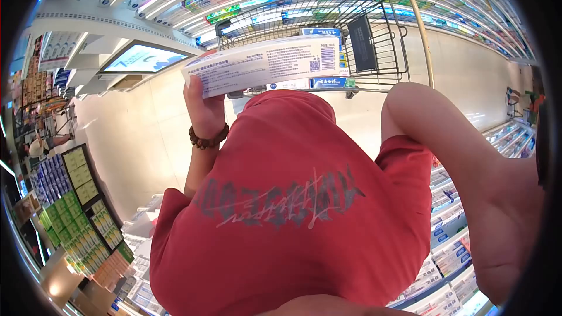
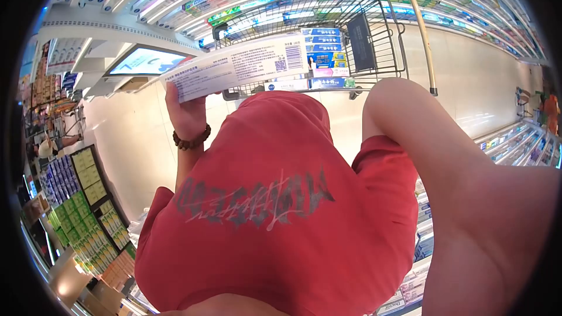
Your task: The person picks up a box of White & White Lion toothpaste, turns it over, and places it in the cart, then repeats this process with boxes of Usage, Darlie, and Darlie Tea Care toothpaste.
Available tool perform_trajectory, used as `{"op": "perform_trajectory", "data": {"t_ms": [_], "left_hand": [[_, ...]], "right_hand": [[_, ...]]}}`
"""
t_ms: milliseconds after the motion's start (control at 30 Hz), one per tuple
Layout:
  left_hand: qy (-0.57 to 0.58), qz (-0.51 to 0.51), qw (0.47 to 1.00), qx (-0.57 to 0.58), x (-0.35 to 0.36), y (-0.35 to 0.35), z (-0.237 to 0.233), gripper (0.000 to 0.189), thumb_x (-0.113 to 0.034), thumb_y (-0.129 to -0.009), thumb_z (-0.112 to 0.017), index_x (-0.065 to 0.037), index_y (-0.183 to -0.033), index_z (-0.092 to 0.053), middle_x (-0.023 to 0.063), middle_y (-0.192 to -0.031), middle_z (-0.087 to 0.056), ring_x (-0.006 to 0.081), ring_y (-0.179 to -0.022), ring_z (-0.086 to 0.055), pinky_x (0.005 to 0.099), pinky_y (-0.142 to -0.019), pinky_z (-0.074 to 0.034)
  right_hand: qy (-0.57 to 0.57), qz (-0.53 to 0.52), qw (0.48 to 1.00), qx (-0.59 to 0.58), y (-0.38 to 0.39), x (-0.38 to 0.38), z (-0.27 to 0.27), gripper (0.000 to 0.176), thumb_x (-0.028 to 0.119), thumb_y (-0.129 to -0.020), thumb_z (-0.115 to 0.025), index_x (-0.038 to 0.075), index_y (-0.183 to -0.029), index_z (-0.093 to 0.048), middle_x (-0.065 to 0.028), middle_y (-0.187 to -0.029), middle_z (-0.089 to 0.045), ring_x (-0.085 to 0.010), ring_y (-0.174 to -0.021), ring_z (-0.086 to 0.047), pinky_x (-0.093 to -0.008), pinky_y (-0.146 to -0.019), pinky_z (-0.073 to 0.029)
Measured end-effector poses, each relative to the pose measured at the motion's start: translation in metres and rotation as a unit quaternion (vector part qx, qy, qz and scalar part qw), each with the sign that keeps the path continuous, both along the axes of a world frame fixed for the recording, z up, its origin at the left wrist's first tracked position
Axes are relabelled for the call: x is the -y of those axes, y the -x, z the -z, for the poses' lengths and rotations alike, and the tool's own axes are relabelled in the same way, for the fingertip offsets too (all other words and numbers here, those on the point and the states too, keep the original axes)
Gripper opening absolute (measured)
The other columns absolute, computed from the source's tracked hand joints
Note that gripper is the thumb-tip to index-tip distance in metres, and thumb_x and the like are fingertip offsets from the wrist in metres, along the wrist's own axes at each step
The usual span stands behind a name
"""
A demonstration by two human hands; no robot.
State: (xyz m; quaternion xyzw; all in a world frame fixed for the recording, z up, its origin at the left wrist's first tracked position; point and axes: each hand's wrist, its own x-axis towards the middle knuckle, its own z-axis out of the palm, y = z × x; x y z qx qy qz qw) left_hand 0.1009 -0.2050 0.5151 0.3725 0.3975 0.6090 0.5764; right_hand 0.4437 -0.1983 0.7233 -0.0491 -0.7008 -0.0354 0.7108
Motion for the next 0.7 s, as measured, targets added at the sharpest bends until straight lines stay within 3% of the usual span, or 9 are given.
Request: {"op": "perform_trajectory", "data": {"t_ms": [233, 300, 367, 400, 433, 500, 600, 700], "left_hand": [[-0.008, -0.018, 0.999, 0.032, -0.002, 0.003, 0.002, 0.058, -0.043, -0.099, -0.044, 0.003, -0.135, -0.045, 0.0162, -0.122, -0.06, 0.0285, -0.106, -0.064, 0.0442, -0.078, -0.059], [-0.008, -0.018, 0.999, 0.048, -0.003, 0.003, 0.0, 0.058, -0.041, -0.1, -0.045, 0.004, -0.135, -0.045, 0.0161, -0.121, -0.061, 0.0273, -0.106, -0.065, 0.0435, -0.079, -0.06], [-0.006, -0.016, 0.998, 0.054, -0.005, 0.002, -0.002, 0.058, -0.041, -0.1, -0.043, 0.005, -0.135, -0.045, 0.0167, -0.119, -0.062, 0.0285, -0.104, -0.066, 0.044, -0.078, -0.06], [-0.005, -0.015, 0.998, 0.057, -0.006, 0.001, -0.003, 0.058, -0.042, -0.1, -0.042, 0.005, -0.135, -0.045, 0.0169, -0.119, -0.062, 0.0289, -0.103, -0.067, 0.0442, -0.077, -0.06], [-0.005, -0.014, 0.998, 0.06, -0.007, 0.001, -0.004, 0.058, -0.042, -0.101, -0.042, 0.005, -0.135, -0.045, 0.0171, -0.118, -0.062, 0.0294, -0.102, -0.067, 0.0445, -0.077, -0.06], [0.001, -0.014, 0.998, 0.062, -0.007, 0.001, -0.005, 0.059, -0.042, -0.101, -0.041, 0.005, -0.135, -0.045, 0.0174, -0.118, -0.063, 0.0301, -0.101, -0.067, 0.0449, -0.076, -0.061], [0.02, -0.01, 0.999, 0.05, -0.006, 0.002, -0.002, 0.058, -0.043, -0.1, -0.04, 0.004, -0.134, -0.046, 0.018, -0.12, -0.062, 0.0318, -0.102, -0.067, 0.0453, -0.075, -0.06], [0.033, -0.002, 0.999, 0.026, -0.004, 0.001, 0.001, 0.057, -0.045, -0.1, -0.038, 0.001, -0.134, -0.047, 0.019, -0.124, -0.06, 0.034, -0.103, -0.066, 0.0454, -0.074, -0.059]], "right_hand": [[-0.015, -0.027, 0.994, -0.106, 0.019, -0.03, 0.026, 0.036, 0.02, -0.089, -0.047, -0.012, -0.091, -0.062, -0.0248, -0.096, -0.066, -0.0312, -0.08, -0.064, -0.0353, -0.075, -0.052], [0.028, -0.026, 0.987, -0.158, 0.027, -0.052, 0.053, 0.035, 0.02, -0.089, -0.047, -0.012, -0.089, -0.062, -0.0251, -0.098, -0.066, -0.0317, -0.082, -0.064, -0.0355, -0.077, -0.052], [0.163, -0.005, 0.971, -0.173, 0.039, -0.075, 0.102, 0.034, 0.019, -0.088, -0.048, -0.012, -0.088, -0.063, -0.0254, -0.099, -0.066, -0.0322, -0.083, -0.065, -0.0357, -0.078, -0.052], [0.322, 0.119, 0.934, -0.095, 0.044, -0.08, 0.13, 0.039, 0.024, -0.092, -0.044, -0.009, -0.102, -0.064, -0.0175, -0.102, -0.068, -0.0232, -0.082, -0.064, -0.0347, -0.078, -0.051], [0.397, 0.078, 0.913, -0.054, 0.052, -0.089, 0.16, 0.047, 0.032, -0.099, -0.038, -0.004, -0.113, -0.064, -0.0121, -0.104, -0.069, -0.0165, -0.082, -0.062, -0.0325, -0.077, -0.049], [0.561, -0.097, 0.814, -0.11, 0.077, -0.083, 0.198, 0.052, 0.037, -0.104, -0.031, -0.002, -0.117, -0.063, -0.0128, -0.097, -0.07, -0.0169, -0.087, -0.063, -0.0323, -0.08, -0.05], [0.655, -0.212, 0.701, -0.187, 0.102, -0.059, 0.208, 0.058, 0.041, -0.106, -0.027, -0.002, -0.115, -0.064, -0.0115, -0.09, -0.07, -0.0153, -0.079, -0.064, -0.0289, -0.069, -0.052], [0.695, -0.222, 0.663, -0.165, 0.096, -0.046, 0.206, 0.058, 0.041, -0.105, -0.026, -0.002, -0.113, -0.064, -0.0102, -0.084, -0.068, -0.0135, -0.066, -0.064, -0.0256, -0.053, -0.05]]}}
